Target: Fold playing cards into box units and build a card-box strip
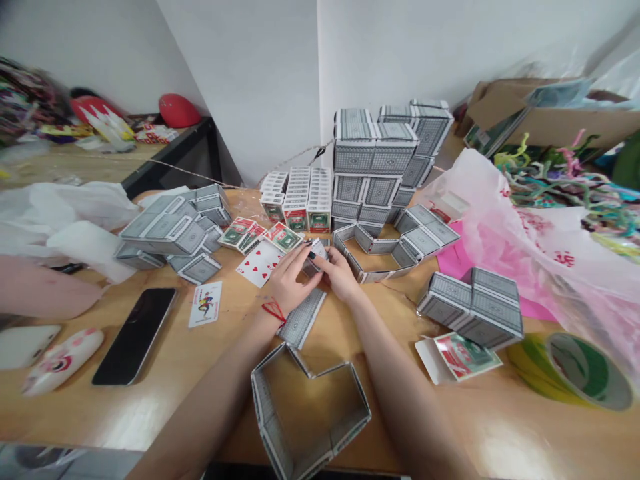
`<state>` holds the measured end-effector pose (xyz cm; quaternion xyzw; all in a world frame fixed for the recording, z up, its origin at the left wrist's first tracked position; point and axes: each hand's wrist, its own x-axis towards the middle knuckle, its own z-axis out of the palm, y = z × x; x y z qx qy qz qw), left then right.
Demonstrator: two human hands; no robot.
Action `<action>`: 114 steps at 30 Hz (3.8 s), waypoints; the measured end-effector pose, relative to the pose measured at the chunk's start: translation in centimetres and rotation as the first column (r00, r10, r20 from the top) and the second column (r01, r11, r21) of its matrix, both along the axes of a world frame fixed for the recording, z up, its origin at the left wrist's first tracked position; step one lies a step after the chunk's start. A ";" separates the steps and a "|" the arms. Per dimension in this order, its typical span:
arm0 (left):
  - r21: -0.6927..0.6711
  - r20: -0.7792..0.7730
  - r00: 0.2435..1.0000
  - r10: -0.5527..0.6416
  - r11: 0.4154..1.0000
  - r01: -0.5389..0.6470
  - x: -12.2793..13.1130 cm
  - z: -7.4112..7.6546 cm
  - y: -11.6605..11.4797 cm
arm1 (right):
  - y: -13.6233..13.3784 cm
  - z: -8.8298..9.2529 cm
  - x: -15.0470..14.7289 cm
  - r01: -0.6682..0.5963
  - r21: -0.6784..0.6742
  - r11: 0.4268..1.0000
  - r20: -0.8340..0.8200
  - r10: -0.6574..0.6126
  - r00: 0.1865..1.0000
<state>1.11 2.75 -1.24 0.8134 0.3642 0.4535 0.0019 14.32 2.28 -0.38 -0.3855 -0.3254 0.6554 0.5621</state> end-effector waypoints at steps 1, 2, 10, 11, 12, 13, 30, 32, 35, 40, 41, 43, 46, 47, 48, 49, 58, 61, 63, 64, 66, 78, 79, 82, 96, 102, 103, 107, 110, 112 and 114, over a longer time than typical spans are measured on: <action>0.002 0.002 1.000 0.001 1.000 -0.001 0.0 0.1 0.0 | -0.1 0.0 0.0 -0.014 -0.006 1.000 -0.007 0.014 1.000; 0.002 0.002 1.000 0.001 1.000 -0.001 0.0 0.1 0.0 | -0.1 0.1 0.0 -0.033 -0.013 0.999 -0.017 0.033 0.999; 0.025 -0.023 1.000 -0.020 0.999 0.021 -0.2 0.3 -0.1 | -0.4 0.0 0.3 -0.203 -0.042 0.978 -0.132 0.196 0.972; 0.031 -0.027 0.999 -0.022 0.999 0.022 -0.2 0.4 -0.1 | -0.4 0.0 0.4 -0.215 -0.040 0.976 -0.146 0.207 0.967; 0.037 -0.032 0.999 -0.023 0.999 0.024 -0.2 0.4 0.0 | -0.4 0.1 0.4 -0.230 -0.040 0.972 -0.158 0.221 0.962; 0.042 -0.035 0.999 -0.025 0.999 0.026 -0.2 0.4 0.0 | -0.4 0.1 0.4 -0.244 -0.041 0.969 -0.166 0.234 0.958; -0.120 0.067 0.997 0.035 0.992 -0.026 0.2 0.9 -0.2 | -0.7 1.1 0.1 -0.091 0.082 0.992 -0.059 0.096 0.994; -0.158 0.121 0.990 0.073 0.986 -0.053 0.2 0.9 -0.1 | -0.6 1.1 0.0 -0.043 0.095 0.995 -0.055 0.048 0.997; -0.189 0.173 0.981 0.094 0.980 -0.060 -0.1 1.0 -0.1 | -0.4 0.8 -0.1 0.011 0.115 0.993 -0.035 -0.007 0.999; -0.251 0.306 0.933 0.191 0.961 -0.114 -0.8 1.3 -0.3 | -0.2 0.3 -0.2 0.115 0.180 0.977 0.103 -0.135 0.985; -0.304 0.330 0.925 0.187 0.949 -0.083 -0.8 1.2 -0.4 | -0.2 0.2 -0.3 0.131 0.198 0.971 0.145 -0.161 0.976; -0.448 0.368 0.918 0.147 0.893 0.037 -0.9 1.1 -0.5 | -0.3 0.3 -0.4 0.137 0.239 0.961 0.211 -0.189 0.959; -0.602 0.446 0.890 0.096 0.768 0.219 -0.6 0.8 -0.4 | -0.5 0.5 -0.5 0.109 0.283 0.953 0.237 -0.180 0.955; -0.628 0.484 0.870 0.093 0.730 0.271 -0.5 0.7 -0.3 | -0.5 0.5 -0.5 0.097 0.289 0.952 0.236 -0.169 0.957; -0.652 0.523 0.847 0.095 0.685 0.325 -0.4 0.6 -0.2 | -0.6 0.5 -0.5 0.084 0.292 0.953 0.234 -0.156 0.960; -0.673 0.561 0.821 0.102 0.634 0.381 -0.3 0.6 -0.1 | -0.6 0.4 -0.5 0.071 0.293 0.954 0.232 -0.143 0.962; -0.612 0.781 0.575 0.244 0.115 0.782 -0.9 1.0 1.0 | -0.6 0.1 -0.4 -0.013 0.342 0.939 0.245 -0.076 0.966; -0.569 0.795 0.554 0.246 -0.014 0.822 -1.3 1.0 1.1 | -0.7 0.2 -0.2 -0.038 0.343 0.939 0.256 -0.054 0.965; -0.562 0.798 0.551 0.245 -0.031 0.827 -1.4 0.9 1.1 | -0.7 0.2 -0.2 -0.053 0.338 0.940 0.264 -0.041 0.964; -0.560 0.800 0.549 0.243 -0.028 0.828 -1.5 0.8 1.1 | -0.7 0.2 -0.1 -0.059 0.334 0.941 0.266 -0.033 0.963; -0.561 0.802 0.547 0.239 -0.011 0.828 -1.5 0.8 1.1 | -0.6 0.2 -0.1 -0.069 0.322 0.944 0.260 -0.019 0.965; -0.587 0.808 0.575 0.127 0.096 0.804 -2.2 1.1 1.8 | -0.1 -0.2 -0.1 0.045 0.286 0.957 0.206 -0.108 0.973; -0.584 0.811 0.573 0.117 0.107 0.805 -2.2 1.1 1.9 | 0.0 -0.3 0.0 0.069 0.269 0.961 0.196 -0.125 0.973; -0.571 0.821 0.563 0.095 0.149 0.807 -2.0 1.3 1.9 | 0.2 -0.5 0.1 0.110 0.216 0.970 0.168 -0.148 0.975; -0.666 0.733 0.678 0.057 0.264 0.697 -1.1 0.4 1.8 | 0.1 -0.6 0.1 0.074 0.220 0.973 0.161 -0.111 0.981; -0.688 0.698 0.716 0.013 0.293 0.664 -0.9 0.5 1.6 | -0.1 -0.3 0.2 0.067 0.254 0.965 0.210 -0.123 0.970; -0.686 0.699 0.715 0.009 0.291 0.667 -0.8 0.4 1.6 | -0.1 -0.3 0.2 0.070 0.261 0.963 0.213 -0.128 0.969; -0.683 0.703 0.711 0.005 0.286 0.673 -0.9 0.2 1.6 | -0.2 -0.2 0.2 0.069 0.267 0.961 0.211 -0.128 0.969; -0.687 0.697 0.717 -0.003 0.285 0.669 -0.9 0.0 1.7 | -0.2 -0.2 0.1 0.076 0.262 0.962 0.204 -0.133 0.970; -0.692 0.687 0.727 -0.011 0.296 0.659 -0.8 0.0 1.7 | -0.2 -0.2 0.0 0.086 0.258 0.962 0.195 -0.140 0.971; -0.696 0.678 0.735 -0.017 0.308 0.649 -0.8 0.0 1.7 | -0.2 -0.3 0.0 0.089 0.254 0.963 0.190 -0.140 0.972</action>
